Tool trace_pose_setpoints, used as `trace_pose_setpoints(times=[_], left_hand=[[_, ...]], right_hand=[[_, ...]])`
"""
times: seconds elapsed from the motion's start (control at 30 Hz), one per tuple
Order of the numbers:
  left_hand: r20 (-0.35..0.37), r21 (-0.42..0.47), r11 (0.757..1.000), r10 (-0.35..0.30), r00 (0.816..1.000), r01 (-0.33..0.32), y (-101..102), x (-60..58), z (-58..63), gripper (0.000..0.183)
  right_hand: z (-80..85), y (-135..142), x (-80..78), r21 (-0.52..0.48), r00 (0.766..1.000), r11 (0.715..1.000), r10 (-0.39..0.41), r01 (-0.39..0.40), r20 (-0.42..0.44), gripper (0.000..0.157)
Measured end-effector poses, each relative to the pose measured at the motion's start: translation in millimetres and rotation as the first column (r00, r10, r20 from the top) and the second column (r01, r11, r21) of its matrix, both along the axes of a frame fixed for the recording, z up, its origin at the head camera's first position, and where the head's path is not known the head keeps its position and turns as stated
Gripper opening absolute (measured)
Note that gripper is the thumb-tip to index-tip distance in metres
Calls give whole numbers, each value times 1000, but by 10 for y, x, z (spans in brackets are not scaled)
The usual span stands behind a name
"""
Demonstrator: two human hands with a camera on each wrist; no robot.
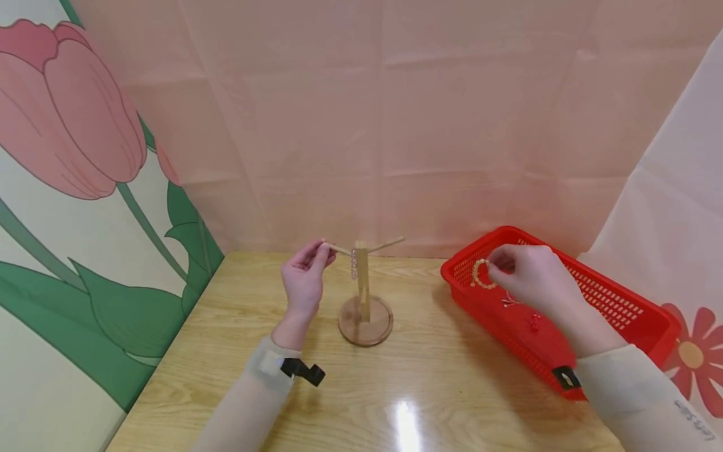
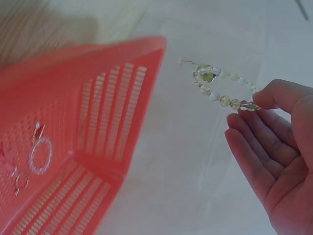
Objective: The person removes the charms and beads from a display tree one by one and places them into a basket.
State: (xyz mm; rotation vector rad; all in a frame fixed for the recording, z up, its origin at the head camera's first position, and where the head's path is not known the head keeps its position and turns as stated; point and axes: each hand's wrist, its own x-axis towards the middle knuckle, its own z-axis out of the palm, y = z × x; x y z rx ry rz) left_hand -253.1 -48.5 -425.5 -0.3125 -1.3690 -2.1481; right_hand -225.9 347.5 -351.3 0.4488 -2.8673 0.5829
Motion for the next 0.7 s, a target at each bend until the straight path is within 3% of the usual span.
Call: trace_pose_setpoints(times=[0.4, 0.7], left_hand=[[12, -9, 1000, 14, 1000, -14, 7, -6, -8, 20], [-3, -7, 1000, -1, 1000, 1, 13, -1, -18, 21]], right_hand=[[-33, 412, -201, 58, 998, 998, 8, -11, 61, 21], [-177, 815, -318, 127, 993, 987, 88, -98, 79, 8]])
